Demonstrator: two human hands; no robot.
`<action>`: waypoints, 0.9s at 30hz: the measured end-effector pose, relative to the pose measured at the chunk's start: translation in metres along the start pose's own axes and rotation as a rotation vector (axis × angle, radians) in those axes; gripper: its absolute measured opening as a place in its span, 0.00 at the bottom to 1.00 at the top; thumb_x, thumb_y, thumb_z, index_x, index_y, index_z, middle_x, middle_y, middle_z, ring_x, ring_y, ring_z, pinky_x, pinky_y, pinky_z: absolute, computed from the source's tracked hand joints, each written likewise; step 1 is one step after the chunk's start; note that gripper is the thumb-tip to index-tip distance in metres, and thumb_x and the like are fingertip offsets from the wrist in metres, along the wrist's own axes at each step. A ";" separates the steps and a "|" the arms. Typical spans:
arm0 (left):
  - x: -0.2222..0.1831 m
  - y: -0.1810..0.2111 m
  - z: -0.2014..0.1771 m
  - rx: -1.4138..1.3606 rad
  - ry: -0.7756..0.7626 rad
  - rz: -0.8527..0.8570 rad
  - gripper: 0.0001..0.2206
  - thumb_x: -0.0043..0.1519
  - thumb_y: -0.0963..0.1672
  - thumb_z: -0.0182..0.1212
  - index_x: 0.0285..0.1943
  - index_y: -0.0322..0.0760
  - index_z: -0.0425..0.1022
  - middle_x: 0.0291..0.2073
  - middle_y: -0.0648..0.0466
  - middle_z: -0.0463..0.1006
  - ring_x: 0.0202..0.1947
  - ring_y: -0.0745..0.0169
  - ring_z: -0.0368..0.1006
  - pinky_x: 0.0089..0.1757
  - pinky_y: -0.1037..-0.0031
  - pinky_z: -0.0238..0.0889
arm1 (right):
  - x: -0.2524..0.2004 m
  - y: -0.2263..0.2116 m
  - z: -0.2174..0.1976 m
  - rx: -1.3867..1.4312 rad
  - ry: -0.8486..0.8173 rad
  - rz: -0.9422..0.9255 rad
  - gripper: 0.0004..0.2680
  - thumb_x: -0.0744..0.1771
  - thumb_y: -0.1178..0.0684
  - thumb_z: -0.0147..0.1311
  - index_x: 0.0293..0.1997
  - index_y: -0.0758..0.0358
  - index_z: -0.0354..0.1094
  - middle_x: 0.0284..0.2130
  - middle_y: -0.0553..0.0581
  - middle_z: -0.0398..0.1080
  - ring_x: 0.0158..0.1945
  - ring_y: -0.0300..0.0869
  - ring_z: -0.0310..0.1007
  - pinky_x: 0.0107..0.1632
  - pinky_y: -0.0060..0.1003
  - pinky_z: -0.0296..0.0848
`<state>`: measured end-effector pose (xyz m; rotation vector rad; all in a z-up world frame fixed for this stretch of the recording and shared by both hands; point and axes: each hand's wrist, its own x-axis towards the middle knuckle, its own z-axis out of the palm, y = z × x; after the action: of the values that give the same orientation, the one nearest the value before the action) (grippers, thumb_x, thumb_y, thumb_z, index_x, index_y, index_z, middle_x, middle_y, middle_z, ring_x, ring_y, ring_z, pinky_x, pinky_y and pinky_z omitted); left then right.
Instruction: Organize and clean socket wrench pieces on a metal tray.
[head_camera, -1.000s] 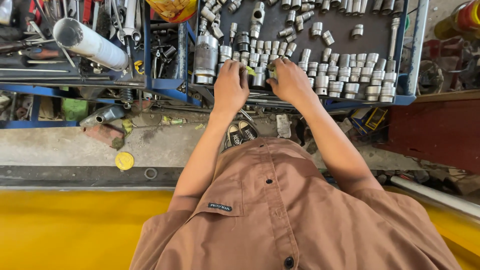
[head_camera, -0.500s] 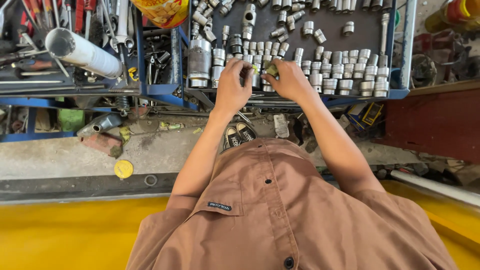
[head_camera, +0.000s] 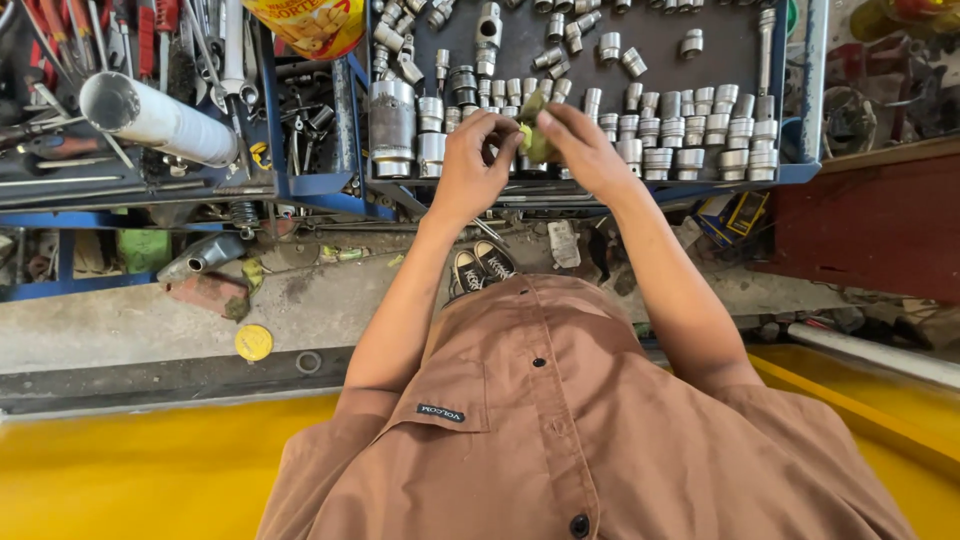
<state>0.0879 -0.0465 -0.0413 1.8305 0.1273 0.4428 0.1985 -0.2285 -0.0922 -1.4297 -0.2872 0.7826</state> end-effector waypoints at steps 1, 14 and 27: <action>0.003 -0.004 0.000 -0.003 -0.004 0.001 0.03 0.63 0.38 0.64 0.42 0.29 0.77 0.35 0.51 0.77 0.31 0.64 0.74 0.32 0.75 0.66 | -0.004 -0.004 0.003 0.000 0.005 0.000 0.18 0.73 0.48 0.53 0.67 0.72 0.63 0.44 0.50 0.76 0.44 0.31 0.76 0.49 0.29 0.77; 0.033 -0.035 0.000 0.382 -0.289 0.086 0.16 0.61 0.44 0.68 0.57 0.35 0.79 0.46 0.50 0.82 0.45 0.50 0.73 0.47 0.62 0.68 | -0.014 0.007 -0.052 0.010 0.293 -0.109 0.12 0.68 0.61 0.60 0.57 0.72 0.71 0.41 0.55 0.78 0.40 0.33 0.78 0.40 0.26 0.78; 0.053 -0.055 0.037 0.589 -0.727 -0.042 0.18 0.56 0.49 0.76 0.47 0.33 0.79 0.47 0.46 0.80 0.53 0.46 0.72 0.57 0.60 0.66 | -0.032 0.006 -0.069 0.302 0.395 -0.006 0.13 0.67 0.62 0.60 0.56 0.69 0.65 0.40 0.54 0.75 0.40 0.35 0.78 0.40 0.27 0.79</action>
<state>0.1572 -0.0466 -0.0896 2.4471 -0.2284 -0.3494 0.2156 -0.3021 -0.1001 -1.2608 0.1265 0.4983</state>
